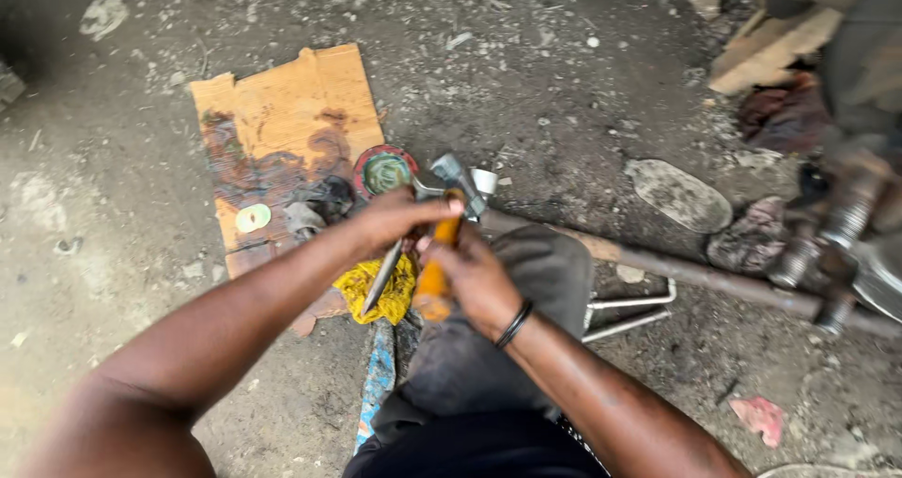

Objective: The person applies grease to a wheel hub cap and installs it onto a vehicle wheel hub. They then insert and tighten multiple bolts by hand and with a wrench to secure the cap in place.

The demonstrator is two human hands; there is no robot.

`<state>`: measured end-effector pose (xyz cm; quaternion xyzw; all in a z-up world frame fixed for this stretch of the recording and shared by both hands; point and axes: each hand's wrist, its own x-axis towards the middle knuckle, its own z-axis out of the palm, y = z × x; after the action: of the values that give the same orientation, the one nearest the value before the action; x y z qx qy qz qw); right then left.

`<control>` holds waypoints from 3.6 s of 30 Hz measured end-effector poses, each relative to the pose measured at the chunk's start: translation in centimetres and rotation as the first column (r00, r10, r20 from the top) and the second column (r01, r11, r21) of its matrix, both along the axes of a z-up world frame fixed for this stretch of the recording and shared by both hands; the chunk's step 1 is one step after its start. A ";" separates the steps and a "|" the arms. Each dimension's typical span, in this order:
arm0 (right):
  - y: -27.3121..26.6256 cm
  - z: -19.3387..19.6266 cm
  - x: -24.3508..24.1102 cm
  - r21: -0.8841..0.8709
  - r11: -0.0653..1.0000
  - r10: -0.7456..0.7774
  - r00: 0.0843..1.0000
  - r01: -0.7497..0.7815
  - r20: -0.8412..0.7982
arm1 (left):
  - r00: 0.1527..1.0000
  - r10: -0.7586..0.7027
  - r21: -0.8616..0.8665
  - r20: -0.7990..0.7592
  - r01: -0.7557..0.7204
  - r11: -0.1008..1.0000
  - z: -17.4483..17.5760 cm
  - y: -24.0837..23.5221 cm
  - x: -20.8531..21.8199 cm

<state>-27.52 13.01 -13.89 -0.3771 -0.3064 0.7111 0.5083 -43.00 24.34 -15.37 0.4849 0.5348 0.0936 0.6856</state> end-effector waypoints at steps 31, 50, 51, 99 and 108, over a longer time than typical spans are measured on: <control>-19.1 -17.3 23.5 -0.371 0.821 -0.046 0.698 0.434 0.715 | 0.299 0.326 0.387 -0.897 0.172 0.906 -24.6 -7.1 -17.7; -18.9 -15.0 23.2 -0.358 0.829 0.140 0.460 0.430 0.877 | 0.847 0.465 -0.055 0.258 -0.467 0.882 -30.8 2.6 -1.9; -19.2 -15.1 23.2 -0.367 0.825 0.154 0.453 0.431 0.878 | 0.835 0.498 -0.208 0.233 -0.458 0.864 -32.4 2.7 -1.0; -20.0 -20.3 28.7 -0.502 0.835 0.507 0.040 0.227 0.861 | 0.604 0.245 0.496 -0.758 0.290 0.819 -32.6 -1.2 -12.6; -22.0 -21.9 27.5 -0.637 0.739 0.630 0.112 0.221 0.769 | 0.521 0.445 0.545 -0.729 0.047 0.837 -27.6 1.0 -16.7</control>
<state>0.00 -8.97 -35.81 -0.8336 -0.3593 0.4097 -0.0903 -59.65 25.31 -42.97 0.5619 0.8044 0.0681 0.1804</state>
